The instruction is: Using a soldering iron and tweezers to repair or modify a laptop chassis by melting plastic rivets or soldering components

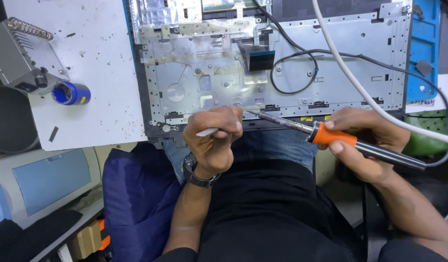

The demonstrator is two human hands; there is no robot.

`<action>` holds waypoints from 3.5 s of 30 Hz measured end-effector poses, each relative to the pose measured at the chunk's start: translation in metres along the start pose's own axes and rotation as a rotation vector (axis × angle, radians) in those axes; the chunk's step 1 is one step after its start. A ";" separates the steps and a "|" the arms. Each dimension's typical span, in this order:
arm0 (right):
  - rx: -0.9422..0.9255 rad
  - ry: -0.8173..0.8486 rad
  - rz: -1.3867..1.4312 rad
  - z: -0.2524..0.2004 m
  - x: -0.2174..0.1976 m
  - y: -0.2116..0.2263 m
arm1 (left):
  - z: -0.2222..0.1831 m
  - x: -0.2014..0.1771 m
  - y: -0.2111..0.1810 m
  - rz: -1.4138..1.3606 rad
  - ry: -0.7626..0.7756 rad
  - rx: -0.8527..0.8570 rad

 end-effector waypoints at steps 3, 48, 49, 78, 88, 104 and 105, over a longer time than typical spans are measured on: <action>0.008 -0.036 0.017 0.000 -0.002 -0.005 | -0.002 -0.002 0.000 0.023 -0.006 -0.002; 0.055 -0.070 0.022 -0.002 -0.003 -0.016 | 0.000 0.000 0.000 0.060 0.018 -0.068; 0.056 -0.086 0.022 -0.004 -0.005 -0.018 | 0.000 0.000 0.000 0.039 0.017 -0.066; 0.039 -0.127 0.103 -0.004 -0.005 -0.019 | -0.001 -0.001 0.000 0.075 0.020 -0.092; 0.043 -0.109 0.046 -0.001 -0.003 -0.016 | 0.000 -0.001 0.000 0.055 0.033 -0.077; 0.033 -0.074 0.106 0.005 0.007 -0.008 | -0.003 -0.003 0.001 0.092 0.018 -0.117; 0.022 -0.103 0.116 0.003 0.004 -0.010 | -0.003 -0.003 0.001 0.082 0.016 -0.114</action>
Point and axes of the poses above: each hand's wrist, its own z-axis towards the middle knuckle, its own x-axis out of the palm, y = z × x, the point moved 9 cm from there along z, towards the middle knuckle, and after that the axes turned 1 degree about y, right-handed, at the moved point
